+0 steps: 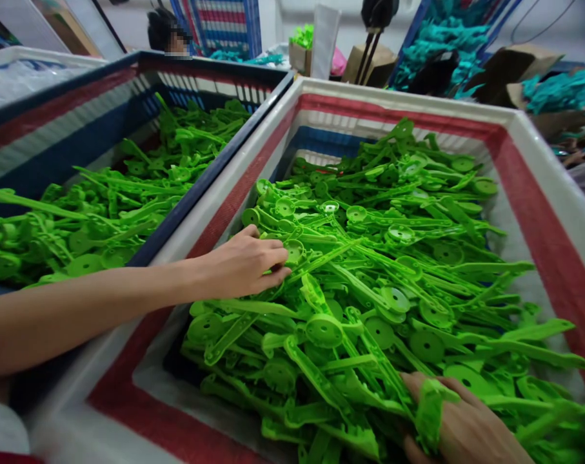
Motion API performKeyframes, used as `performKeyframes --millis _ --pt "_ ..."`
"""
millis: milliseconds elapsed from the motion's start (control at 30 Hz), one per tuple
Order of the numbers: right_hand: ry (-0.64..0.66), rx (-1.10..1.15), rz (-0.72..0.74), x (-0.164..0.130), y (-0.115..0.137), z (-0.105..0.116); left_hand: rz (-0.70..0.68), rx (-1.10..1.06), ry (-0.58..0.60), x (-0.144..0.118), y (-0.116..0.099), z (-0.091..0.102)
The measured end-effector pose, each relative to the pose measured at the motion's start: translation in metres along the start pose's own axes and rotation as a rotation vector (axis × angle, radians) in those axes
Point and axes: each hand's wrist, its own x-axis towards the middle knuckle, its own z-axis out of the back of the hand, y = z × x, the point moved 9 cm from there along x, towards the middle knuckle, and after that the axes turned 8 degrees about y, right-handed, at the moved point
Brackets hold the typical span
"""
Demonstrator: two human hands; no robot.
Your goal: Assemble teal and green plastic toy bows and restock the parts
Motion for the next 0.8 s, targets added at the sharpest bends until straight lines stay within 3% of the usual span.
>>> performKeyframes --millis 133,367,500,633,700,800 --pt "0.008 0.007 -0.007 -0.001 0.000 0.000 0.012 -0.005 0.009 0.000 0.001 -0.002" --pt "0.134 0.055 -0.101 -0.001 -0.003 -0.007 0.100 0.010 -0.027 -0.003 0.002 0.003" --pt "0.190 0.060 -0.148 -0.003 -0.007 -0.012 0.078 0.020 -0.082 -0.011 -0.016 0.013" --pt "0.312 0.115 -0.190 -0.003 -0.016 -0.022 -0.139 -0.077 0.175 -0.022 -0.048 -0.014" --pt "0.411 0.135 -0.205 -0.001 -0.020 -0.026 -0.161 -0.117 0.270 -0.027 -0.049 -0.025" --pt "0.517 0.122 -0.246 0.009 -0.034 -0.020 -0.137 -0.151 0.322 -0.029 -0.044 -0.023"
